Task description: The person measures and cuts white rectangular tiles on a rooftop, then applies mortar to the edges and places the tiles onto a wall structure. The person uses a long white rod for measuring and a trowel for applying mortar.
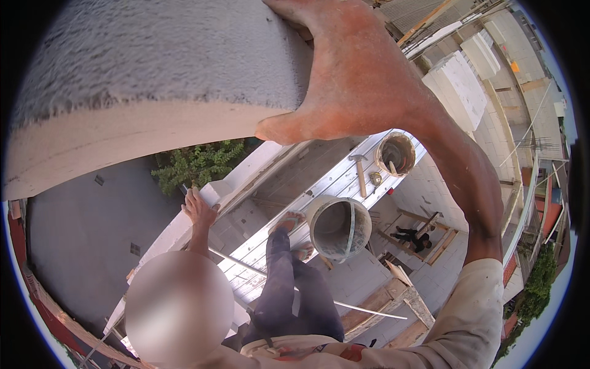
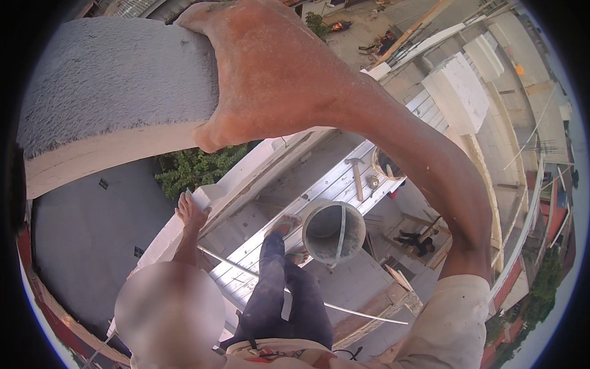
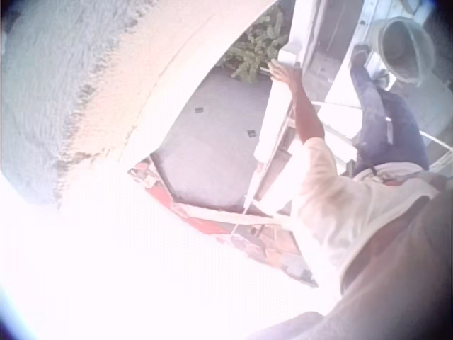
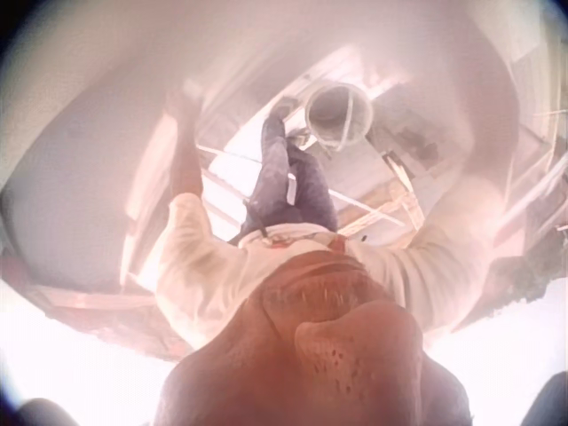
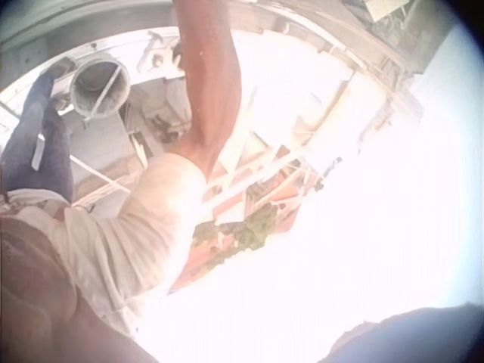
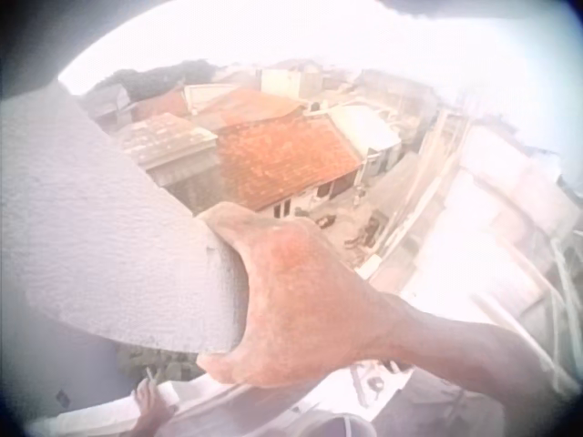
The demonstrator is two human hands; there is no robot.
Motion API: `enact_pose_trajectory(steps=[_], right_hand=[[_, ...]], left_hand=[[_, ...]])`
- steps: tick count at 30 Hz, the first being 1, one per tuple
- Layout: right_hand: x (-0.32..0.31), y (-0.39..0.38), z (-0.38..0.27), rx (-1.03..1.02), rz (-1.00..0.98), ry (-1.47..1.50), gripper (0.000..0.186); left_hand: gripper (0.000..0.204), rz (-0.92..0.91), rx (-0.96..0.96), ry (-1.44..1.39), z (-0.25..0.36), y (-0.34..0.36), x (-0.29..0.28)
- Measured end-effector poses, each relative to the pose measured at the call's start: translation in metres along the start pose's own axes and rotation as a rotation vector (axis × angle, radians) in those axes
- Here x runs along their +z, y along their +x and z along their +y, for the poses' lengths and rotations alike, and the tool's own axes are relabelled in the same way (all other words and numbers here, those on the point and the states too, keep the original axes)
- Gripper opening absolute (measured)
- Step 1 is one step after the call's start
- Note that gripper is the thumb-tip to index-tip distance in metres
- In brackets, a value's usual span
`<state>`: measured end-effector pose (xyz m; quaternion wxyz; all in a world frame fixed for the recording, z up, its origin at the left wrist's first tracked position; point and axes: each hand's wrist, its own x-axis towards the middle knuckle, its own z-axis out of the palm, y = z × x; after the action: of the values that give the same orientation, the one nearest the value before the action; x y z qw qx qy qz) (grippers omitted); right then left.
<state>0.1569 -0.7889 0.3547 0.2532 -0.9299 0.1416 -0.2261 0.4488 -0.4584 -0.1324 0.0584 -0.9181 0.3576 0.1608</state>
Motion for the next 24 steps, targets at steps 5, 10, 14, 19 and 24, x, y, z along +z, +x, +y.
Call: enact_pose_trajectory(steps=[5, 10, 14, 19, 24], right_hand=[[0.036, 0.012, 0.010, -0.283, 0.191, -0.016, 0.098], [0.028, -0.018, -0.015, -0.155, -0.146, -0.030, 0.095], [0.042, -0.034, -0.020, -0.122, -0.247, 0.069, 0.092], [0.088, -0.089, -0.016, -0.046, -0.224, 0.249, 0.076], [0.105, -0.156, -0.020, 0.160, -0.225, 0.206, 0.085]], left_hand=[[0.114, -0.020, -0.184, -0.012, -0.029, -0.012, -0.037], [0.107, -0.205, -0.005, -0.045, 0.053, -0.002, -0.033], [0.100, -0.081, 0.049, -0.044, 0.058, -0.019, -0.050], [0.095, -0.012, 0.013, -0.058, 0.027, -0.034, -0.058], [0.091, 0.029, 0.102, -0.177, 0.037, -0.042, -0.055]])
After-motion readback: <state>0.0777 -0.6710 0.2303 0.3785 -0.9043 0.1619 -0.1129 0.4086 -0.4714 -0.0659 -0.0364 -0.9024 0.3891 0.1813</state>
